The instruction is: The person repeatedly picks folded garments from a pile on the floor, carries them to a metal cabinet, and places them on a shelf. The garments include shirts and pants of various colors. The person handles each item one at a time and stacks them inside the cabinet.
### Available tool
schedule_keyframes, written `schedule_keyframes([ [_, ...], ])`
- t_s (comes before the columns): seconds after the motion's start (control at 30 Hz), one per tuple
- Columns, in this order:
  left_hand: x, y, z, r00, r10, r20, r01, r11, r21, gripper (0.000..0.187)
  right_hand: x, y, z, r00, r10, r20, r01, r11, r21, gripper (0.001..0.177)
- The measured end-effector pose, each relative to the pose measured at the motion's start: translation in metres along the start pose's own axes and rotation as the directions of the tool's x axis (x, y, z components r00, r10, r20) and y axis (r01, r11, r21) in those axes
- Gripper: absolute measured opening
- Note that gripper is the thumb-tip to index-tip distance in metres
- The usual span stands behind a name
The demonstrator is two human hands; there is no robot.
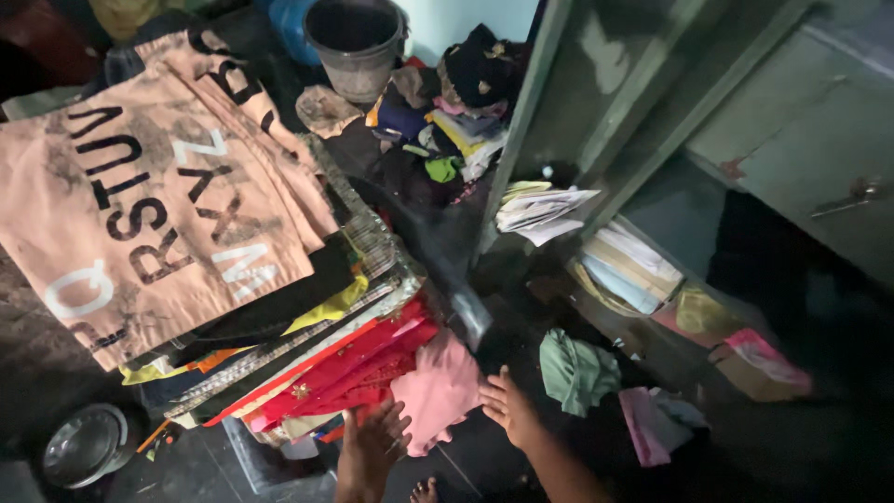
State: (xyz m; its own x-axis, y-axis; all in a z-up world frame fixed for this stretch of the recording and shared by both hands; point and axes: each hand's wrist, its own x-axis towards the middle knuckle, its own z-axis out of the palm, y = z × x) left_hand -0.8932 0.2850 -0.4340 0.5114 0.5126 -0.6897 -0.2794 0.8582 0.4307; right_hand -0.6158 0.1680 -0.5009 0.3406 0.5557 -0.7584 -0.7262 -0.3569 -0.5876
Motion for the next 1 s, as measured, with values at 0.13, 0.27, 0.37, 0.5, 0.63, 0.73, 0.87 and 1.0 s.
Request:
schedule_keyframes([
  [0.13,0.025,-0.013,-0.035,0.996,-0.045,0.083,0.055,0.99,-0.129,0.102,0.008,0.01,0.022,0.995,-0.006,-0.101,-0.017,0.976,-0.217,0.078],
  [0.27,0.047,-0.028,-0.059,0.995,-0.095,0.01,0.096,0.984,-0.151,0.102,0.021,0.008,0.043,0.994,-0.041,-0.1,-0.004,0.91,-0.415,0.069],
  [0.37,0.063,-0.04,-0.073,0.991,-0.136,0.0,0.133,0.969,-0.21,0.101,0.042,0.008,0.055,0.969,-0.245,0.025,0.206,0.754,-0.624,0.06],
  [0.5,0.083,-0.051,-0.097,0.991,-0.096,0.088,0.109,0.982,-0.152,0.102,0.078,0.015,0.063,0.921,-0.388,0.048,0.309,0.648,-0.696,0.055],
  [0.63,0.102,-0.061,-0.111,0.988,-0.154,0.007,0.151,0.965,-0.213,0.097,0.111,0.022,0.063,0.888,-0.446,0.112,0.377,0.566,-0.733,0.05],
  [0.73,0.111,-0.065,-0.113,0.992,-0.118,0.035,0.122,0.94,-0.318,0.097,0.129,0.026,0.058,0.899,-0.414,0.146,0.407,0.66,-0.632,0.059],
  [0.87,0.113,-0.062,-0.111,0.987,-0.159,-0.026,0.142,0.937,-0.32,0.095,0.132,0.026,0.056,0.813,-0.569,0.126,0.478,0.526,-0.703,0.081],
  [1.0,0.105,-0.053,-0.103,0.983,-0.169,-0.072,0.149,0.962,-0.229,0.093,0.132,0.028,0.059,0.83,-0.558,0.018,0.301,0.421,-0.856,0.093],
])
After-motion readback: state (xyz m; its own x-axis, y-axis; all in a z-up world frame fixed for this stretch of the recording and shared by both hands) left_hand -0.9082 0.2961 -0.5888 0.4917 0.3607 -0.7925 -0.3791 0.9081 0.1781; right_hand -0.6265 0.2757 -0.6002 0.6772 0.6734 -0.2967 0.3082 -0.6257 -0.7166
